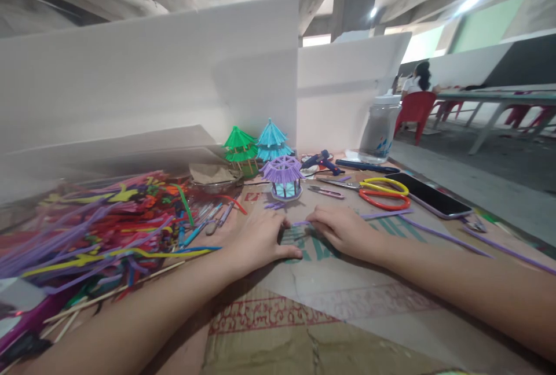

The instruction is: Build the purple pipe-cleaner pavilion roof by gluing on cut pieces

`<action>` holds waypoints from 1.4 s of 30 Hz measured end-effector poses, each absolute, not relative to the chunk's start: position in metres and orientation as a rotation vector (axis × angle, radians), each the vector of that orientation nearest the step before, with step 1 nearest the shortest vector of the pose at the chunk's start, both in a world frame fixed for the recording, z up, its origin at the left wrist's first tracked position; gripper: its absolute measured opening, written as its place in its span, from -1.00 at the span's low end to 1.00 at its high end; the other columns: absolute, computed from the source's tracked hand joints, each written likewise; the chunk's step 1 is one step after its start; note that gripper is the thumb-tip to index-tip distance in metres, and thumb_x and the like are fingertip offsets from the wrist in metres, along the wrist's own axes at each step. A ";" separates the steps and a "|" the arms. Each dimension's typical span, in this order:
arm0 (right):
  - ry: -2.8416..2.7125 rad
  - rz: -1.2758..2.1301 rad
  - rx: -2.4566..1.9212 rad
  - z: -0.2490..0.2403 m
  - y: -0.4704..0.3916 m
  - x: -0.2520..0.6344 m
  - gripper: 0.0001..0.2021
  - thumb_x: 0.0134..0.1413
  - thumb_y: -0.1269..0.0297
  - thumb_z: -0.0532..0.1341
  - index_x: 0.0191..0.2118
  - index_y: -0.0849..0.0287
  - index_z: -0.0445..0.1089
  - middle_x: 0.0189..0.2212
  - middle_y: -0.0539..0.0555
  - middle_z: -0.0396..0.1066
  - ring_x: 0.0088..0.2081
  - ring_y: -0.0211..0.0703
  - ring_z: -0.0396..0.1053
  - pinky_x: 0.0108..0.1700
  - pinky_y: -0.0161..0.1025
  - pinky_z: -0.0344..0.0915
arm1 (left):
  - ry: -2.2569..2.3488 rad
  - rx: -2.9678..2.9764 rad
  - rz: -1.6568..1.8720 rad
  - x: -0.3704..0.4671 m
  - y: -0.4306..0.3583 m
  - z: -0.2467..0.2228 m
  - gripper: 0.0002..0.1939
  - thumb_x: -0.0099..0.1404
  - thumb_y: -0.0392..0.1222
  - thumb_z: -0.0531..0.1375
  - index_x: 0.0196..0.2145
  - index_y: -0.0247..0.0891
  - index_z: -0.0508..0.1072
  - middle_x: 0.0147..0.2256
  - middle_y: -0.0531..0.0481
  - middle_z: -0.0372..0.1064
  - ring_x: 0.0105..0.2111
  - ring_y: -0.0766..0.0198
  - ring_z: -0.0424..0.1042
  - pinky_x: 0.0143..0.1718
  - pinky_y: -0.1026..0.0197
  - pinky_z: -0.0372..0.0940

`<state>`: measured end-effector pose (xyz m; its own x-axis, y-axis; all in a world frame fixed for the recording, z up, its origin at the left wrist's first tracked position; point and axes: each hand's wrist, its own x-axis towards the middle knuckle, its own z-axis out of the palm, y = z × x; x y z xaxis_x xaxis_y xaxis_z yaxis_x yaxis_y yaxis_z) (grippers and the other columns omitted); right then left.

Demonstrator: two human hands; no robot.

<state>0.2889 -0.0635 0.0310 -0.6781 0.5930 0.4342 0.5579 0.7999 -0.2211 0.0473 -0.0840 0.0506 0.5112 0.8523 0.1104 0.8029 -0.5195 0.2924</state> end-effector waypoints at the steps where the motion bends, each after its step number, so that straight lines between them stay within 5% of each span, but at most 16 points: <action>1: -2.491 0.109 -0.870 0.031 -0.064 0.288 -0.76 0.38 0.34 0.06 -0.12 0.22 0.48 -0.28 0.17 0.52 -0.23 -0.06 0.44 -0.18 -0.19 0.30 | 1.432 2.559 0.351 0.047 -0.084 0.051 -0.41 0.12 0.23 0.41 -0.11 -0.29 0.48 -0.07 -0.21 0.44 -0.01 -0.12 0.39 -0.05 -0.01 0.29; 8: -2.523 0.037 -0.954 0.036 -0.070 0.287 -0.72 0.39 0.17 0.11 -0.05 0.21 0.50 -0.22 0.18 0.46 -0.21 -0.04 0.42 -0.19 -0.16 0.28 | 1.374 2.325 0.589 0.051 -0.086 0.039 -0.53 0.12 0.09 0.46 -0.21 -0.24 0.40 -0.24 -0.02 0.45 -0.23 0.09 0.42 -0.28 0.16 0.21; 12: -2.529 -0.036 -0.939 0.037 -0.070 0.287 -0.76 0.37 0.22 0.12 -0.21 0.20 0.50 -0.28 0.15 0.42 -0.25 -0.07 0.38 -0.25 -0.19 0.22 | 1.268 2.232 0.761 0.053 -0.088 0.034 -0.67 0.20 -0.04 0.41 -0.20 -0.22 0.42 -0.29 0.03 0.44 -0.28 0.19 0.41 -0.29 0.20 0.22; 16: -2.459 -0.016 -0.953 0.037 -0.066 0.288 -0.78 0.35 0.32 0.09 -0.31 0.20 0.42 -0.35 0.11 0.41 -0.29 -0.10 0.36 -0.25 -0.20 0.21 | 1.183 2.072 1.002 0.052 -0.086 0.033 -0.62 0.35 0.01 0.23 0.04 -0.22 0.39 -0.26 0.00 0.46 -0.34 0.24 0.42 -0.31 0.21 0.29; 23: -2.373 0.077 -1.075 0.035 -0.059 0.291 -0.81 0.33 0.32 0.11 -0.29 0.20 0.42 -0.34 0.12 0.45 -0.28 -0.08 0.40 -0.23 -0.20 0.27 | 1.159 1.860 1.022 0.050 -0.077 0.036 -0.62 0.40 0.07 0.11 -0.27 -0.30 0.51 -0.34 -0.05 0.53 -0.49 0.31 0.42 -0.47 0.29 0.28; 28: -2.389 0.052 -1.022 0.033 -0.058 0.290 -0.70 0.40 0.24 0.06 -0.27 0.23 0.49 -0.33 0.18 0.47 -0.26 -0.03 0.44 -0.20 -0.15 0.32 | 1.137 1.838 1.015 0.052 -0.079 0.033 -0.65 0.39 0.03 0.13 -0.12 -0.30 0.52 -0.35 -0.03 0.53 -0.51 0.32 0.43 -0.51 0.31 0.27; 34: -2.258 0.085 -0.859 0.035 -0.063 0.290 -0.67 0.41 0.32 0.01 0.05 0.20 0.48 -0.13 0.21 0.59 -0.12 -0.02 0.51 -0.06 -0.10 0.38 | 1.074 1.821 0.951 0.055 -0.085 0.028 -0.62 0.40 0.05 0.13 -0.06 -0.29 0.53 -0.22 -0.11 0.60 -0.42 0.27 0.55 -0.38 0.24 0.43; 42: -2.316 0.130 -0.893 0.033 -0.067 0.286 -0.71 0.38 0.28 0.06 -0.05 0.19 0.52 -0.23 0.19 0.60 -0.20 -0.03 0.52 -0.12 -0.15 0.39 | 1.030 1.787 0.929 0.056 -0.086 0.030 -0.68 0.39 -0.06 0.14 -0.08 -0.30 0.55 -0.19 -0.13 0.61 -0.34 0.24 0.59 -0.26 0.20 0.49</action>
<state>0.2859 -0.0673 0.0328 -0.5614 0.6316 0.5346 0.5679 0.7640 -0.3063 0.0555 -0.0860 0.0301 0.3845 0.9053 0.1805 0.2725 -0.2981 0.9148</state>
